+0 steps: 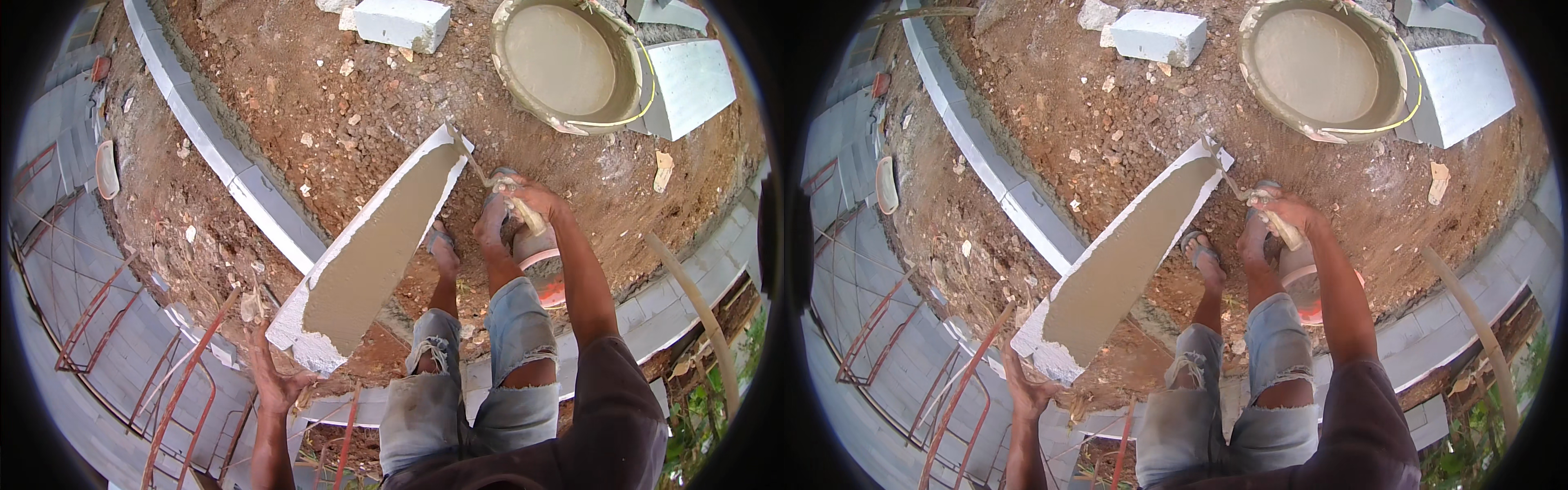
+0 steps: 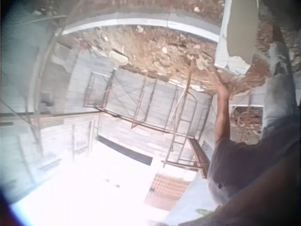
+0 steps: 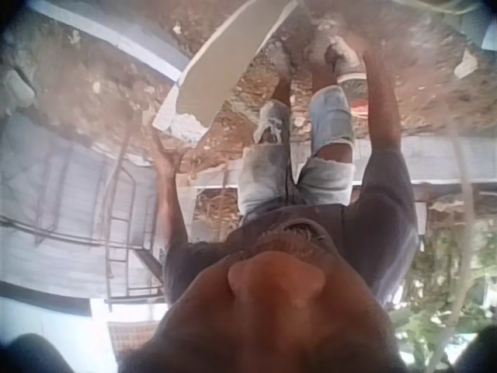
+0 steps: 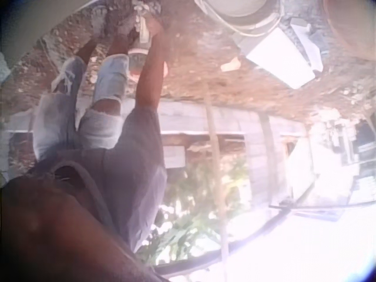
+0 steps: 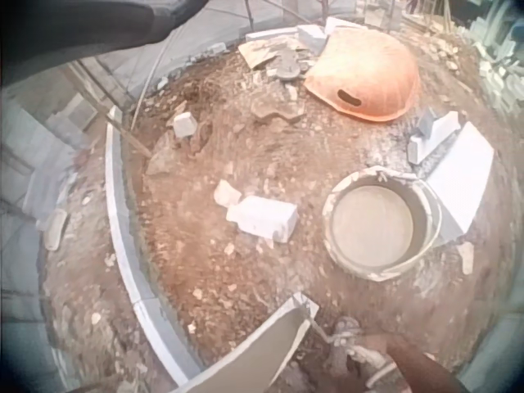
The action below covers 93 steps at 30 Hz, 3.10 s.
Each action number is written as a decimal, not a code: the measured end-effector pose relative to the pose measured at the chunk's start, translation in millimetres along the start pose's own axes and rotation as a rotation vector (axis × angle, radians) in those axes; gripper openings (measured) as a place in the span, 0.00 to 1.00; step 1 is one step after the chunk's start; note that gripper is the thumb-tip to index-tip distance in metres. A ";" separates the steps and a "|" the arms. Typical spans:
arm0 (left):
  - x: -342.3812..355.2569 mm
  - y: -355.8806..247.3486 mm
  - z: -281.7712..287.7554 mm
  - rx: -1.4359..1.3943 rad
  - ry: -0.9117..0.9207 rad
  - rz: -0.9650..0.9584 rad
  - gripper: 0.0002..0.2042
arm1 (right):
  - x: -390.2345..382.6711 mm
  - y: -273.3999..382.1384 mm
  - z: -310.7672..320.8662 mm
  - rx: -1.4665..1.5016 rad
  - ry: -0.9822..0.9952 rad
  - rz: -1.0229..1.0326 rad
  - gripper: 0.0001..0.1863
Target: The person cuts a white rectangular tile with a utility knife, applies cement to its back, places it into a prepared trench, and uses a hammer to tap it into position. The person then smooths the cement along the tile edges with a trowel.
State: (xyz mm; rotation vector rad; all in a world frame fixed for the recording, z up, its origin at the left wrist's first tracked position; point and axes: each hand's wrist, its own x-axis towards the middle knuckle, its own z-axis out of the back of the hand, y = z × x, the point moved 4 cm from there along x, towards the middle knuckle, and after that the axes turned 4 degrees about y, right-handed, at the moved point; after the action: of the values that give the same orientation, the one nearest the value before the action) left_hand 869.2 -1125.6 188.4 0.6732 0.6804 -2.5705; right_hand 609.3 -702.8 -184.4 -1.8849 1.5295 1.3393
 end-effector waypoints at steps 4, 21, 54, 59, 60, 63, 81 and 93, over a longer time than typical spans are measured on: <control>-6.0 7.4 -1.0 0.022 0.049 0.028 0.64 | 45.0 6.1 20.3 -0.512 -0.245 0.087 0.28; 19.7 -31.7 8.1 0.093 0.038 0.038 0.70 | -108.2 -3.4 -55.7 -0.586 -0.208 0.142 0.17; 44.3 -160.0 2.3 -0.018 -0.251 -0.194 0.64 | -288.2 165.7 -286.3 -1.421 -0.330 0.836 0.59; 38.2 -169.3 -7.1 -0.128 -0.357 -0.224 0.60 | -278.3 180.9 -347.3 -2.133 -0.086 0.909 0.49; 36.8 -169.3 -7.8 -0.197 -0.411 -0.225 0.62 | -271.8 179.1 -354.1 -2.369 -0.081 0.920 0.43; 28.7 -153.7 -14.7 -0.276 -0.432 -0.206 0.68 | -256.0 176.8 -364.4 -2.356 0.042 0.779 0.41; 65.9 -108.0 -138.8 -0.659 -0.350 -0.190 0.60 | -258.5 162.8 -343.8 -2.565 0.079 0.762 0.54; -98.7 -136.0 -76.6 -0.825 -0.513 -0.136 0.73 | -423.7 197.3 -464.2 -2.423 0.711 1.130 0.67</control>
State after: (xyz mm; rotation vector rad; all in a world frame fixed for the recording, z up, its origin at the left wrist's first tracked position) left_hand 909.9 -950.4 230.6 -0.2922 1.4695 -2.1189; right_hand 650.7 -890.5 445.7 0.3865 -0.0147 -0.9631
